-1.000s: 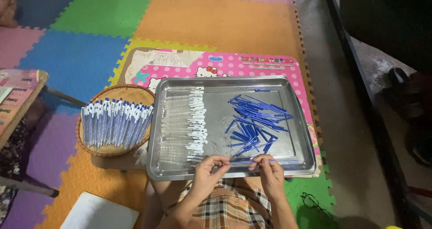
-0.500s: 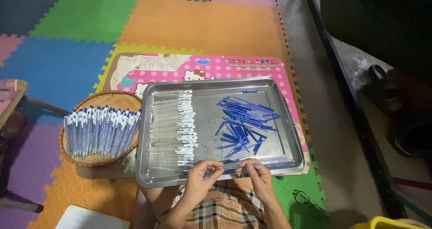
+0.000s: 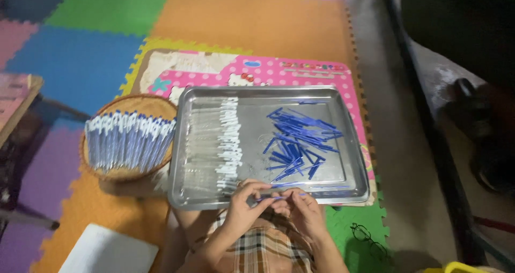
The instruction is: Manually assembling ballpoint pens by inserting ink refills into clear plastic barrels.
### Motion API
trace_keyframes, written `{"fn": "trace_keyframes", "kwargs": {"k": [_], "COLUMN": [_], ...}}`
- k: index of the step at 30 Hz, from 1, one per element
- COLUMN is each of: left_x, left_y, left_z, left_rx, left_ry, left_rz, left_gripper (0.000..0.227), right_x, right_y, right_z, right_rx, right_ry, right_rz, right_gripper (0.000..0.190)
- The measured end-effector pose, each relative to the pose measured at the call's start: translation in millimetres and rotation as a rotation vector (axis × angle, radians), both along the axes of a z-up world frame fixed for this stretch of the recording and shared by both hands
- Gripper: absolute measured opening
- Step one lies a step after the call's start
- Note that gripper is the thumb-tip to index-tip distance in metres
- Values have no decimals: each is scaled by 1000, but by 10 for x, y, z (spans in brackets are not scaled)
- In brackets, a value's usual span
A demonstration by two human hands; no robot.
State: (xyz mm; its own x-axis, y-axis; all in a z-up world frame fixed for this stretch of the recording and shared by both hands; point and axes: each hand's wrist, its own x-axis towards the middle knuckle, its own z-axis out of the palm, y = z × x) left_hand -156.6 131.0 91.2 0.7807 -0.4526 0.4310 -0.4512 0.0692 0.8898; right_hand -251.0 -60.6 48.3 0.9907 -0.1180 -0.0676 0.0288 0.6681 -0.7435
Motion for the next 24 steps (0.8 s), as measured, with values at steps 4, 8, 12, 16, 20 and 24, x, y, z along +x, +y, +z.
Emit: {"fn": "trace_keyframes", "kwargs": {"k": [4, 8, 12, 16, 20, 24], "left_x": [-3, 10, 0, 81, 579, 1435], "left_y": [51, 93, 129, 87, 101, 64], "left_z": [-32, -33, 31, 1, -41, 410], "left_rx": [79, 103, 130, 141, 95, 631], "left_ry": [-94, -19, -29, -35, -229, 140], "left_rz": [71, -1, -46, -131, -161, -39], "left_gripper": [27, 27, 32, 51, 42, 47], "right_x": [-49, -36, -74, -66, -51, -120], "right_y": [166, 176, 146, 124, -44, -249], "right_z": [196, 77, -84, -55, 33, -66], "right_rx": [128, 251, 385, 510, 596, 561], "right_ry": [103, 184, 152, 130, -17, -13], "right_rz": [55, 119, 146, 134, 82, -5], "right_gripper": [30, 24, 22, 23, 18, 18]}}
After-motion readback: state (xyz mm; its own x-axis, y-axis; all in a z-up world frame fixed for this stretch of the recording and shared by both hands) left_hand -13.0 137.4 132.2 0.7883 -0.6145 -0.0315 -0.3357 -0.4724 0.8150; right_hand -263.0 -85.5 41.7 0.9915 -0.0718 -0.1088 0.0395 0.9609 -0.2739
